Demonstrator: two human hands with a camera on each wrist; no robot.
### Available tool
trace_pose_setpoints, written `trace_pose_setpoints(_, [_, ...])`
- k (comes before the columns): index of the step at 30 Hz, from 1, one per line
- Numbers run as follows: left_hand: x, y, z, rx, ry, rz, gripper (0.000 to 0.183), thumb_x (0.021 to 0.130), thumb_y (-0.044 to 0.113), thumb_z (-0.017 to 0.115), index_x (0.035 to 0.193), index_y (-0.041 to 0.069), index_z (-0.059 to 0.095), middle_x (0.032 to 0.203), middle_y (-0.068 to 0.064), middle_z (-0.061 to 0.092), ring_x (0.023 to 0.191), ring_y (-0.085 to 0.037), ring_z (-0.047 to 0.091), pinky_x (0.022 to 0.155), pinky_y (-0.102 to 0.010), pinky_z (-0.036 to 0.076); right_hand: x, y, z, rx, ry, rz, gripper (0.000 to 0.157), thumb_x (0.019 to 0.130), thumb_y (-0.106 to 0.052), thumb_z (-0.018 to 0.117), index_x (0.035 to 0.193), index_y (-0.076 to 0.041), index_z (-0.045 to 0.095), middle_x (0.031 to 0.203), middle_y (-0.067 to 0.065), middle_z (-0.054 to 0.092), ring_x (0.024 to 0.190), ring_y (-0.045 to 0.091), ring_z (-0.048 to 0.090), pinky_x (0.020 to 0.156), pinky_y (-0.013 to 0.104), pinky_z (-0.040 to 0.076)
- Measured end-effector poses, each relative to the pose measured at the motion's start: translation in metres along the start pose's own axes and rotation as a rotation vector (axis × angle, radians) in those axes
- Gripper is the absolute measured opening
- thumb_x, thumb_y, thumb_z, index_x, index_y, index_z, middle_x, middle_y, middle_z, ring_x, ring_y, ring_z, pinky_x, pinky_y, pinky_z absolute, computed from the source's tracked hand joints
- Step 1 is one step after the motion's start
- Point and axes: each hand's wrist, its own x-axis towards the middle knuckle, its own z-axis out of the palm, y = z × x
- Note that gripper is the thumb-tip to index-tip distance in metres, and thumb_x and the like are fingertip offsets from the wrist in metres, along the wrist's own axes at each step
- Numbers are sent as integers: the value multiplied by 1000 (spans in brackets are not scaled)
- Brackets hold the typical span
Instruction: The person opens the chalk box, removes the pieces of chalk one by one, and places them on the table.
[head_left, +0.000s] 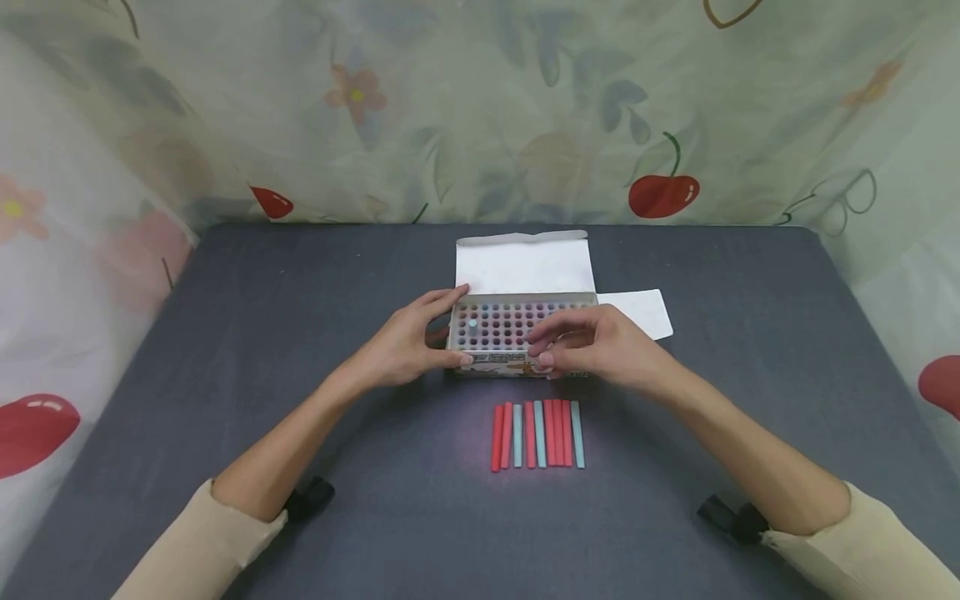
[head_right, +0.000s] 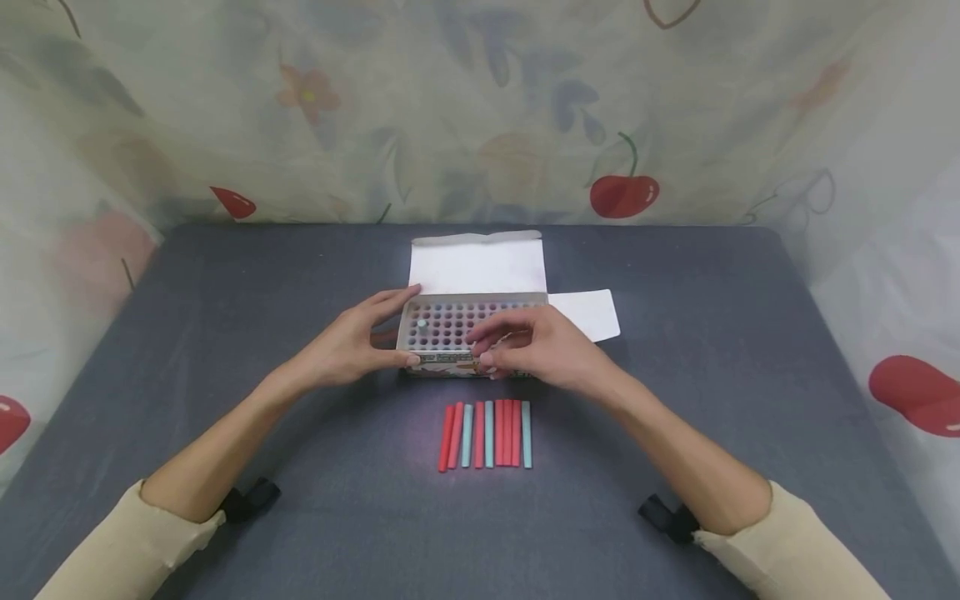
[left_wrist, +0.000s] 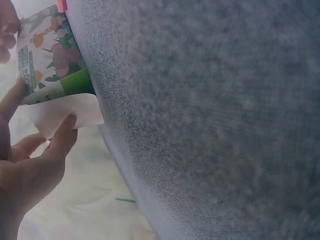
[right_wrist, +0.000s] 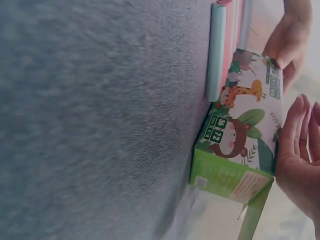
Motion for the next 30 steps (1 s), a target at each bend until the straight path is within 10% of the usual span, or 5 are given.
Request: trace_pose_setpoints(30, [0,0,-1,-47,0,19,93,84,13,82,159,18,27,157,-11,29,138,-26,43,107,-36,47,65,-2,15,-218,22,-122,25,91,-11,73,116,-8,73,109,5,72,96,17,69,83,32,57])
